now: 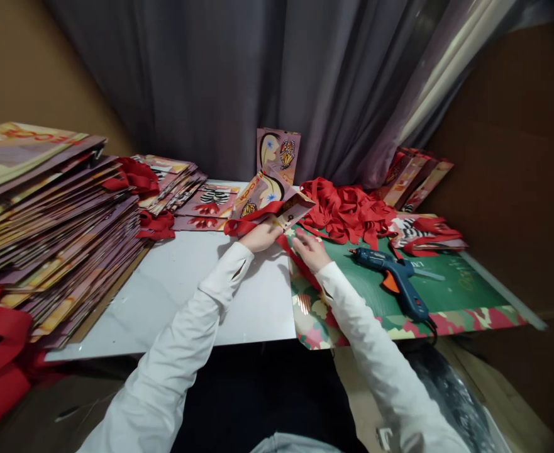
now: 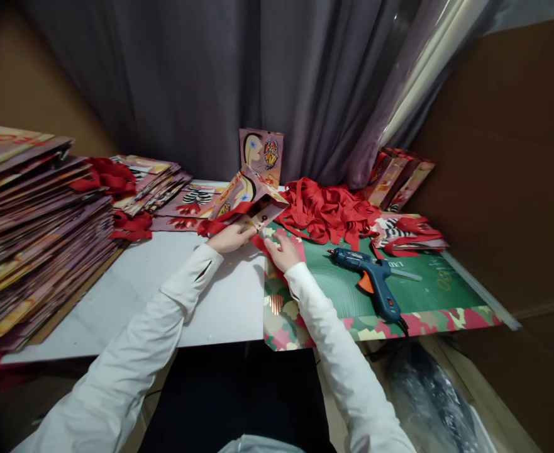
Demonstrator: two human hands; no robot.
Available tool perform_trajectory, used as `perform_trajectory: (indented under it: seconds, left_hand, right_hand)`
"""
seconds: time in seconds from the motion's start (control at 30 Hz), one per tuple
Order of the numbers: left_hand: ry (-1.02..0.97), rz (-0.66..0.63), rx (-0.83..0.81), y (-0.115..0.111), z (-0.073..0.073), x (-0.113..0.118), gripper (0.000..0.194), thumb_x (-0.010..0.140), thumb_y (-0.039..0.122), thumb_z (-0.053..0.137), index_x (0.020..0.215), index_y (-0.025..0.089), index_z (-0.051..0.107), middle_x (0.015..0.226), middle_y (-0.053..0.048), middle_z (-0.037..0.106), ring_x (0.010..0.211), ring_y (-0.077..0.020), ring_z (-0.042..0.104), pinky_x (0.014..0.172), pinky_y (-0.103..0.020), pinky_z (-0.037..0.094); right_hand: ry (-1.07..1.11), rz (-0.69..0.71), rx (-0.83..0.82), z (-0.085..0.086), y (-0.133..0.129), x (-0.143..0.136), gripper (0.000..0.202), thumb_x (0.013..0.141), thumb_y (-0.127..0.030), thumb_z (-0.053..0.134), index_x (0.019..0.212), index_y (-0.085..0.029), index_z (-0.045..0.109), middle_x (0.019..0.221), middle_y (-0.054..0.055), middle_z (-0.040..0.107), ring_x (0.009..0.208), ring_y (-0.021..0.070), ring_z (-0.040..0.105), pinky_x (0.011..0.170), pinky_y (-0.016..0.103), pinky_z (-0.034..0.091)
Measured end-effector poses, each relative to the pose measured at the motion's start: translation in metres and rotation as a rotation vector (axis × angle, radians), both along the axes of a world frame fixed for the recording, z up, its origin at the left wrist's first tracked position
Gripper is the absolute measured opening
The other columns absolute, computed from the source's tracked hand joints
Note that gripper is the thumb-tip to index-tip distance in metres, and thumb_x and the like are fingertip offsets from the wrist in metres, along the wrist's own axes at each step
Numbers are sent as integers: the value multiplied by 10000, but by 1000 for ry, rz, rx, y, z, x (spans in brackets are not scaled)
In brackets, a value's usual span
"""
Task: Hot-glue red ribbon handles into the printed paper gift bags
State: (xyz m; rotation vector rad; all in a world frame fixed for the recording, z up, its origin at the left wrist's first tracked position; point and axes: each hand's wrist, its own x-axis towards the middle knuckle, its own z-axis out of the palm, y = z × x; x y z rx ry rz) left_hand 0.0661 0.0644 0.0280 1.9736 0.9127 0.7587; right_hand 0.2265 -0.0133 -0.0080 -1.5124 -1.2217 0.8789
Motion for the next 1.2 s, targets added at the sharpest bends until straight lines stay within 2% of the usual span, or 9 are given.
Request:
perform_trajectory:
  seconds: [0.07,0.17,0.27,0.37,0.57,0.8,1.03,1.2]
  left_hand:
    - [0,-20,-19,-1,4,-5,230,817,321,581,975,157,554,686,5,636,724,-166,635,684,-243,489]
    - [2,-53,-61,-1,9,-11,214,821,338,577,944,172,523,518,75,504,489,-114,515,499,-205,404]
    - [-7,-74,-112,0,13,-13,203,823,336,566,929,180,492,461,105,432,395,-89,409,417,-194,322]
    - [-26,-80,-150,0,14,-13,194,817,325,568,915,182,479,452,110,419,382,-79,386,402,-186,294]
    - [-77,-52,-151,4,11,-15,256,808,326,576,1004,180,500,475,120,414,383,-67,358,425,-187,294]
    - [-73,-35,-135,3,10,-14,231,803,316,559,981,179,509,498,103,440,424,-87,406,482,-208,342]
    - [-53,-5,-142,7,10,-15,226,809,259,532,1016,175,491,494,100,439,414,-90,410,444,-198,315]
    - [-34,14,-124,12,1,-15,243,812,286,541,1023,172,505,491,99,447,416,-96,427,465,-206,341]
  right_hand:
    - [56,117,49,7,18,-7,324,727,-462,706,941,-220,677,1100,36,682,1095,215,575,987,359,420]
    - [136,269,61,14,29,-15,342,676,-513,721,762,-189,650,811,19,698,843,181,628,791,306,490]
    - [170,273,41,14,24,-14,436,592,-588,740,666,-187,586,616,-22,611,607,122,554,578,242,439]
    - [196,286,-1,10,8,-7,487,547,-629,748,646,-190,561,546,-48,552,506,88,476,491,219,364]
    - [272,369,-122,11,-31,4,491,529,-598,793,660,-175,580,548,-52,565,476,68,459,471,209,345]
    - [342,357,-97,16,-67,3,444,605,-570,776,679,-186,567,618,-35,607,564,95,533,574,231,427]
    - [263,266,-135,14,-107,10,464,650,-601,733,670,-184,530,555,-60,495,469,64,394,465,206,306]
    - [178,334,-240,10,-144,32,446,734,-601,666,700,-183,512,574,-51,466,488,74,386,476,214,292]
